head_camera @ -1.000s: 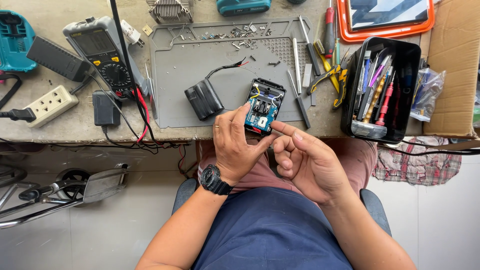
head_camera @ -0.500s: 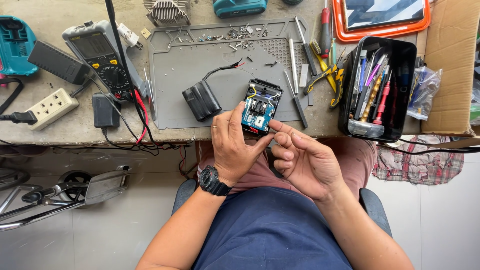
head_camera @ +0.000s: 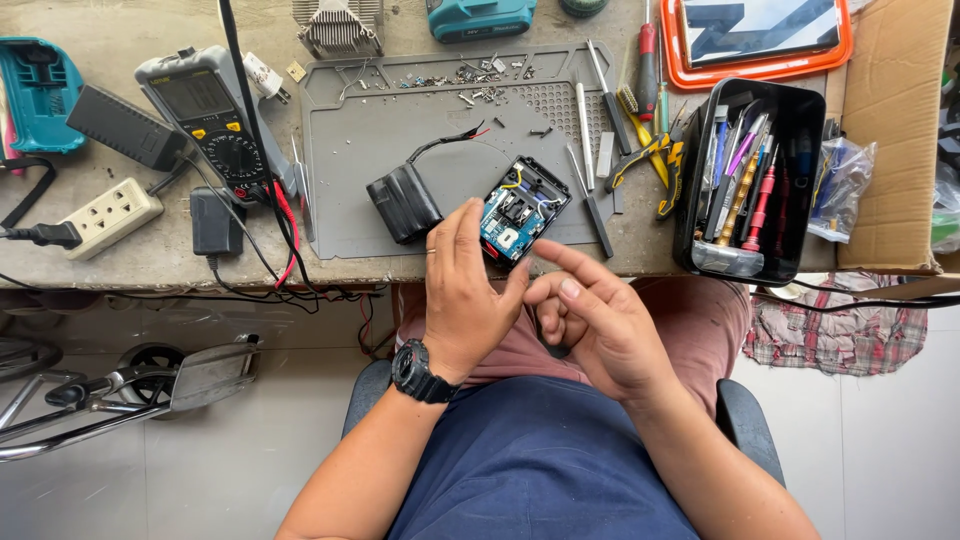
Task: Disassembling and inspecting a rechargeable battery pack using a screwdriver at a repair bench
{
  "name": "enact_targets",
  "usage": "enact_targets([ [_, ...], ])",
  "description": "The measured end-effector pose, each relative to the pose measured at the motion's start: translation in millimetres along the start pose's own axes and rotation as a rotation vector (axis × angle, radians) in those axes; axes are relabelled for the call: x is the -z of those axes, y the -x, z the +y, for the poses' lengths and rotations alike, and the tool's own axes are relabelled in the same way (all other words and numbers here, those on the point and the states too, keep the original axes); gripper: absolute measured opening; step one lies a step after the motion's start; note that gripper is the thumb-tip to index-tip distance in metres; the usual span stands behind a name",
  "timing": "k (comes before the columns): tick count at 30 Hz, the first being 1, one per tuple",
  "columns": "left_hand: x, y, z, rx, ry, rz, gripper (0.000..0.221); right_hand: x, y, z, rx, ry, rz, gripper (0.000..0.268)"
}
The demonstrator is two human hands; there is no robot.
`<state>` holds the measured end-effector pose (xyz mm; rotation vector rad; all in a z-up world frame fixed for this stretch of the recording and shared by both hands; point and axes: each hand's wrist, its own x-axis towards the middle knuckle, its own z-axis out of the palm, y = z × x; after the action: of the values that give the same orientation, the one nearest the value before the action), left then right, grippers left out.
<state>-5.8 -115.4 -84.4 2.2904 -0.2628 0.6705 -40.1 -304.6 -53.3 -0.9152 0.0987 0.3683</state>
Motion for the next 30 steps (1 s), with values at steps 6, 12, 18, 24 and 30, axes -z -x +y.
enact_targets([
  [6, 5, -12, 10, 0.059, -0.161, -0.162, 0.086, 16, -12, 1, 0.233, 0.458, 0.128, 0.054],
  [12, 0, -17, 15, 0.153, -0.214, -0.199, 0.083, 30, -20, 7, 0.233, 0.629, 0.16, 0.052],
  [18, 10, -22, 23, 0.245, 0.222, -0.046, 0.076, 19, -26, 2, 0.383, 0.618, 0.146, 0.063],
  [24, -24, -30, 39, 0.538, 1.11, -0.029, 0.078, 24, -57, -21, 0.415, 0.247, -0.136, 0.072],
  [30, -26, -59, 42, 0.498, 1.076, -0.094, 0.069, 62, -80, -53, 0.518, 0.312, -0.222, 0.082],
])
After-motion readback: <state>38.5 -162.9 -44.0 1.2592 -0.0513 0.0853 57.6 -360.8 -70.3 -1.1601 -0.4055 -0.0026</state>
